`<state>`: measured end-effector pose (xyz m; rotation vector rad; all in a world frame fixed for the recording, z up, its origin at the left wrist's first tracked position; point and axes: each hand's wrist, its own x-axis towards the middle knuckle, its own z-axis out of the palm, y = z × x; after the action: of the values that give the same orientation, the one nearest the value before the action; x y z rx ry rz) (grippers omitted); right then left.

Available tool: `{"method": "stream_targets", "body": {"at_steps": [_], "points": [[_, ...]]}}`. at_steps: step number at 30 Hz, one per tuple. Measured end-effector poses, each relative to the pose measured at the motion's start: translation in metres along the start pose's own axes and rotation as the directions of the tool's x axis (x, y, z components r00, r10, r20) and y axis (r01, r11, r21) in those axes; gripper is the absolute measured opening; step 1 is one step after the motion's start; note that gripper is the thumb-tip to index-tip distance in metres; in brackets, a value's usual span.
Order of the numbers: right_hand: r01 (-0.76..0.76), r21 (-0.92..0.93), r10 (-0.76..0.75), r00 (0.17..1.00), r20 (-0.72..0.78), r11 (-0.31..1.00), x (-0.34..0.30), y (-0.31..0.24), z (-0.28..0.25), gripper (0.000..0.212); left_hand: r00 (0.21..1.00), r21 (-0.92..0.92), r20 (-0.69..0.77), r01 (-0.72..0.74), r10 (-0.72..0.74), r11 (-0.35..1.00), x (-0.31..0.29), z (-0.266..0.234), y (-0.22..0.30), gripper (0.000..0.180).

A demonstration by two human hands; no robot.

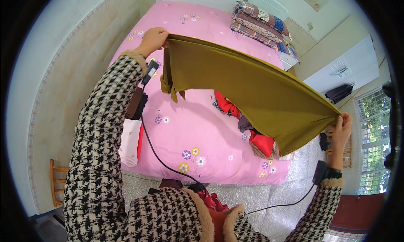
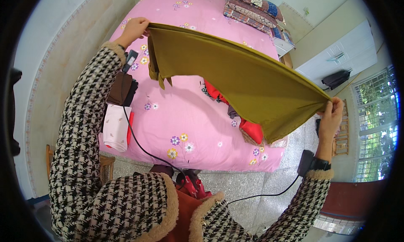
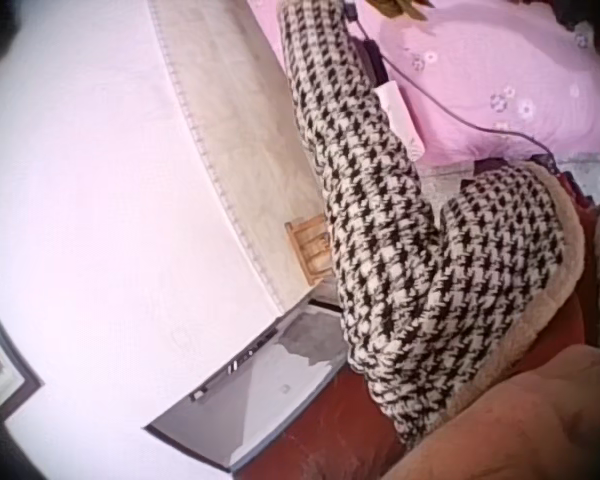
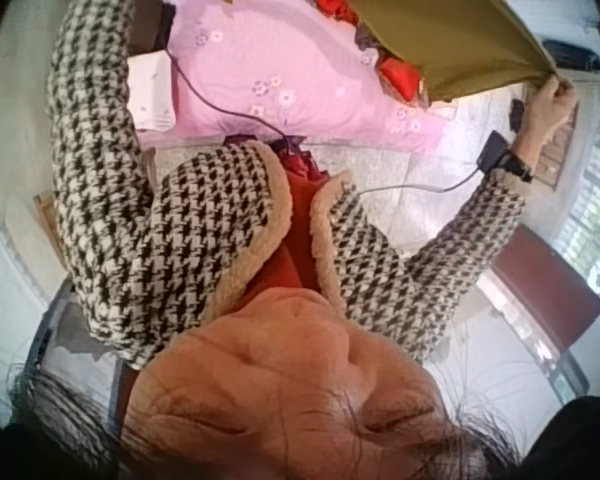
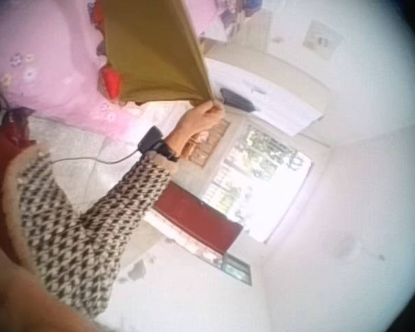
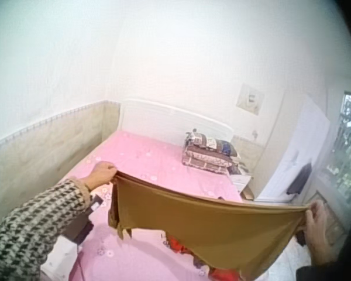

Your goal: The person folds several garments on a bed, including black pants, olive-green pants, pink-and-white striped pants, and beige pants. Each item is unfolded, aligned, folded in half or quarters, and placed into a growing stack on the left side of the bed.

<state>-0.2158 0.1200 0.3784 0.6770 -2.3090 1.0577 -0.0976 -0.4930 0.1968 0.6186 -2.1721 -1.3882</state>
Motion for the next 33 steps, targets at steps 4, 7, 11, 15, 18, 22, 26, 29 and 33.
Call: {"method": "stream_targets", "body": {"at_steps": [4, 7, 11, 15, 18, 22, 26, 29, 33], "points": [[0.159, -0.264, -0.139, 0.986, 0.092, 0.951, -0.059, 0.015, 0.018, 0.012, 0.998, -0.109, -0.045, 0.039, -0.044, 0.993, -0.036, -0.016, -0.059, 0.023], [0.135, -0.215, -0.075, 0.961, 0.268, 0.967, -0.124, 0.04, 0.047, 0.014, 0.969, -0.238, -0.046, 0.225, -0.243, 0.945, -0.094, -0.006, -0.129, 0.021], [0.088, -0.249, 0.079, 0.803, 0.591, 0.965, -0.213, 0.075, 0.076, 0.02, 0.862, -0.26, 0.011, 0.492, -0.507, 0.831, -0.186, 0.022, -0.201, 0.017], [0.138, -0.394, 0.237, 0.605, 0.76, 0.909, -0.316, 0.134, 0.088, 0.019, 0.611, -0.331, -0.11, 0.722, -0.784, 0.608, -0.276, 0.091, -0.253, 0.019], [0.172, -0.36, 0.266, 0.41, 0.873, 0.917, -0.367, 0.162, 0.083, 0.02, 0.511, -0.324, -0.188, 0.774, -0.838, 0.545, -0.324, 0.12, -0.28, 0.02], [0.19, -0.427, 0.38, 0.239, 0.894, 0.884, -0.39, 0.173, 0.096, 0.017, 0.526, -0.401, -0.181, 0.732, -0.831, 0.551, -0.35, 0.129, -0.29, 0.022], [0.179, -0.418, 0.364, 0.27, 0.891, 0.891, -0.368, 0.161, 0.146, 0.021, 0.455, -0.638, -0.021, 0.68, -0.89, 0.363, -0.352, 0.136, -0.284, 0.017], [0.124, -0.338, 0.291, 0.291, 0.911, 0.933, -0.334, 0.145, 0.225, 0.035, 0.367, -0.837, 0.05, 0.523, -0.929, 0.162, -0.36, 0.152, -0.285, 0.009], [0.154, -0.212, 0.118, 0.467, 0.876, 0.965, -0.301, 0.111, 0.352, 0.041, 0.362, -0.893, 0.263, 0.442, -0.894, -0.083, -0.38, 0.171, -0.29, 0.009]]}}
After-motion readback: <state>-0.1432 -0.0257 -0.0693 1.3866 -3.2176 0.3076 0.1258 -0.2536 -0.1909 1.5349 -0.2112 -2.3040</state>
